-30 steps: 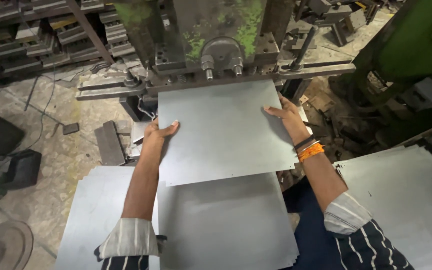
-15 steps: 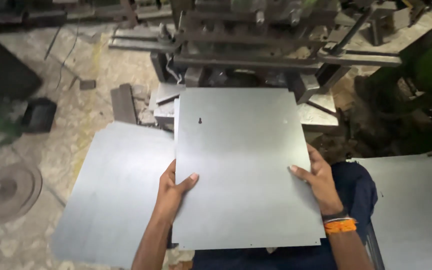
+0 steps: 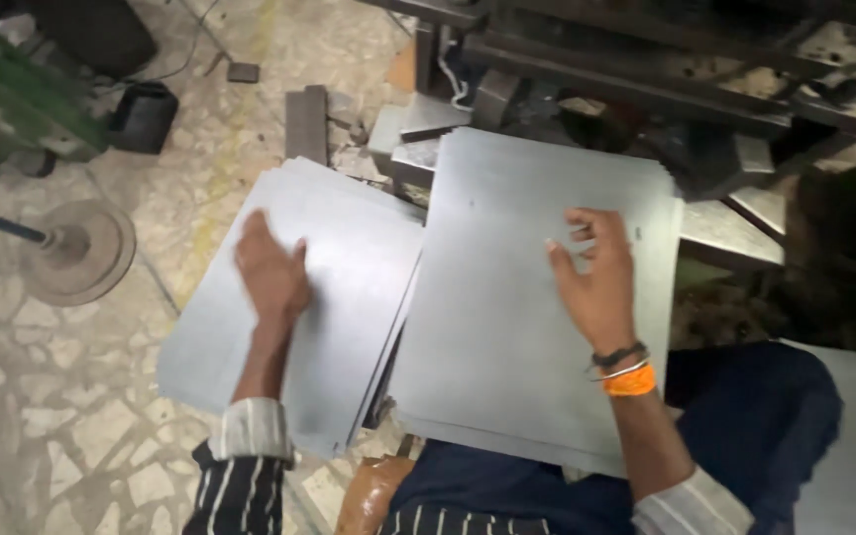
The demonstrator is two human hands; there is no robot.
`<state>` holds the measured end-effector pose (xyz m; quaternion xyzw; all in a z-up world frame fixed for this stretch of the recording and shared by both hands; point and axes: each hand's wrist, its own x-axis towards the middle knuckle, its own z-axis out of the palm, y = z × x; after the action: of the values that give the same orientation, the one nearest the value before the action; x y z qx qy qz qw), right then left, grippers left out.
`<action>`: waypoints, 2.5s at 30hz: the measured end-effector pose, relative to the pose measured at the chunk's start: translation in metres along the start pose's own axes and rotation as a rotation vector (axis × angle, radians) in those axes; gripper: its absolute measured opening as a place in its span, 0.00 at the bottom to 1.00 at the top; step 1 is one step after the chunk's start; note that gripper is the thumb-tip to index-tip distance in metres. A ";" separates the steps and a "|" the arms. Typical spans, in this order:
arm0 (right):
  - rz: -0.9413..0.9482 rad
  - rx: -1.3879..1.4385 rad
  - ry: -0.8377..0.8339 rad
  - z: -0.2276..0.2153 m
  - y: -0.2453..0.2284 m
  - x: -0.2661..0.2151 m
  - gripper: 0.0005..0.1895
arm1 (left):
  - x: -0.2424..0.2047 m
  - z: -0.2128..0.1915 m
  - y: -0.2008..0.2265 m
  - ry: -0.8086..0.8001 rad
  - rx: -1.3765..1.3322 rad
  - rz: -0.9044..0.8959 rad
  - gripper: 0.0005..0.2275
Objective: Picking up metal sheets, placing them into a stamping press, and stacking the processed sheets.
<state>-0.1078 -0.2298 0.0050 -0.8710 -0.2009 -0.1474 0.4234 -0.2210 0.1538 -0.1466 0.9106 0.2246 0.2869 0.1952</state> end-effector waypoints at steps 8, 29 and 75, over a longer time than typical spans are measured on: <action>0.262 0.240 -0.252 0.041 -0.011 -0.035 0.14 | 0.022 0.014 -0.262 -0.428 0.282 -0.617 0.33; 0.065 0.371 -0.527 0.055 -0.063 -0.061 0.09 | 0.036 -0.013 -0.084 0.174 0.203 0.037 0.34; 0.664 0.684 0.180 -0.103 0.078 -0.015 0.21 | 0.019 -0.047 0.207 -0.882 -1.425 -0.726 0.35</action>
<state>-0.0927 -0.3592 0.0077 -0.6827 0.0885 -0.0047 0.7253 -0.1745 0.0043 -0.0024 0.4750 0.1719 -0.0954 0.8577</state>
